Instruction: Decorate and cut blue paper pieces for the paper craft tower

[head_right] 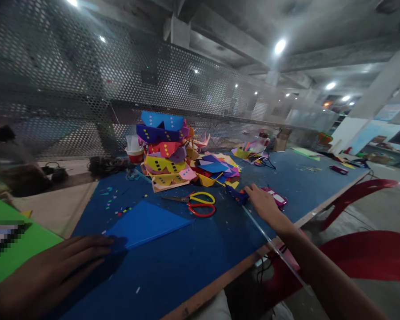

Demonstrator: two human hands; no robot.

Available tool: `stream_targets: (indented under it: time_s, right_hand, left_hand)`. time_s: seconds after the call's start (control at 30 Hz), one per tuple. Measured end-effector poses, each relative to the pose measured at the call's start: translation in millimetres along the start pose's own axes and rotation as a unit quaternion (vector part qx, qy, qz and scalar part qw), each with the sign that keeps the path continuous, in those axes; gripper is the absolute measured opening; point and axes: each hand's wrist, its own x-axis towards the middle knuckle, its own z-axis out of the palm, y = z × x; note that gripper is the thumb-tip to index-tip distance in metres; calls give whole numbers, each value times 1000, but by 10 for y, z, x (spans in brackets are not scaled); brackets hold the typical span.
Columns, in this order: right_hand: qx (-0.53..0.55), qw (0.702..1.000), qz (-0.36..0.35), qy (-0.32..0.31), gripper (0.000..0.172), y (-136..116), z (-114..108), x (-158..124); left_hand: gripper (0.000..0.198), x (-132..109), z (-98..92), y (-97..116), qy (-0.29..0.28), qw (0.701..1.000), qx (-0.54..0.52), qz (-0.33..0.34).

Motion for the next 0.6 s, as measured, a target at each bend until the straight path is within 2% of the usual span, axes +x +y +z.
stream_targets:
  time_s: [0.17, 0.27, 0.3, 0.37, 0.47, 0.53, 0.6]
  right_hand:
    - [5, 1000, 12, 16, 26, 55, -36, -14]
    - [9, 998, 17, 55, 26, -157, -234, -49]
    - [23, 997, 9, 78, 27, -304, -326, -66]
    - [160, 977, -51, 130, 20, -707, -516, -111]
    - [320, 915, -231, 82, 13, -1440, -712, -184]
    - [316, 882, -345, 53, 14, -1868, -750, -210]
    - [282, 876, -390, 41, 20, -2164, -736, -207]
  left_hand:
    - [24, 61, -66, 66, -1, 1000, 1, 0]
    - [24, 105, -116, 117, 3, 1000, -1, 1]
    - [24, 118, -128, 132, 1, 1000, 0, -3]
    - [23, 137, -139, 157, -9, 1000, -3, -19]
    - [22, 137, -122, 179, -25, 998, -22, -50]
    - [22, 122, -100, 186, -34, 996, -36, -69]
    - [22, 107, -83, 190, -43, 995, -43, -81]
